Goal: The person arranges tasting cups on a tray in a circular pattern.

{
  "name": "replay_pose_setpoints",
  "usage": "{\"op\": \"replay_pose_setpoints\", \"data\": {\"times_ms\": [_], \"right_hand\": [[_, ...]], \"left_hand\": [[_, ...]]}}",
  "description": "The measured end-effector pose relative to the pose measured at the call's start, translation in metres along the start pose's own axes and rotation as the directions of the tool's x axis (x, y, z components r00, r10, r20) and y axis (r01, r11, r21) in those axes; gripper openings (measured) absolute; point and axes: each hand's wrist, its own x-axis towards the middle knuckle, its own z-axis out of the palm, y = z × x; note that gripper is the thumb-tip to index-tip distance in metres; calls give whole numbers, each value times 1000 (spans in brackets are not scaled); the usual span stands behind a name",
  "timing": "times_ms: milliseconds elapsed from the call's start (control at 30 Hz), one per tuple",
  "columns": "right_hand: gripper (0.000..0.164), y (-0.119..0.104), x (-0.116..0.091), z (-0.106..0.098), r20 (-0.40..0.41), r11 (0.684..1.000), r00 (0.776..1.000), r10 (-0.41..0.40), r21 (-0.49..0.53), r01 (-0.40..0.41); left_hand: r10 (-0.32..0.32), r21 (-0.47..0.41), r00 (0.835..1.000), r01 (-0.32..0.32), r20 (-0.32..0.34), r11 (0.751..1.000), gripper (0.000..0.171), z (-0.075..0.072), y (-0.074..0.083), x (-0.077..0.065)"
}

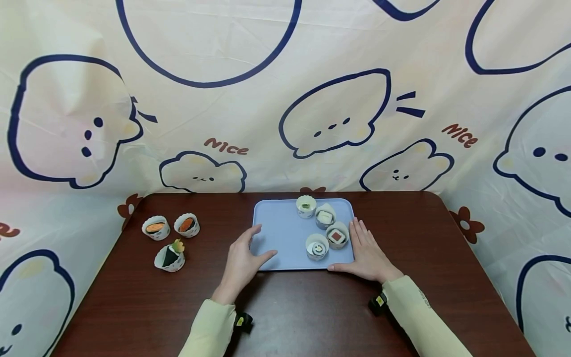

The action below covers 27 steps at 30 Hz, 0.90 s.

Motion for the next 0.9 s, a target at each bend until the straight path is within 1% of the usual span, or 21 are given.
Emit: {"op": "replay_pose_setpoints", "data": {"times_ms": [267,400,700,900], "right_hand": [[144,0,0,0,-1,1000,1000,-3,0,3],[144,0,0,0,-4,1000,1000,-5,-1,5],[144,0,0,0,0,1000,1000,-4,0,4],[143,1,0,0,4,1000,1000,1,8,-1]], "left_hand": [[-38,-2,999,38,-12,999,76,-13,-9,-2],[-42,8,999,43,-24,999,77,-19,-12,-3],[-52,20,997,54,-60,998,78,-37,-22,-5],[-87,44,993,91,-74,995,80,-48,-27,-5]]}}
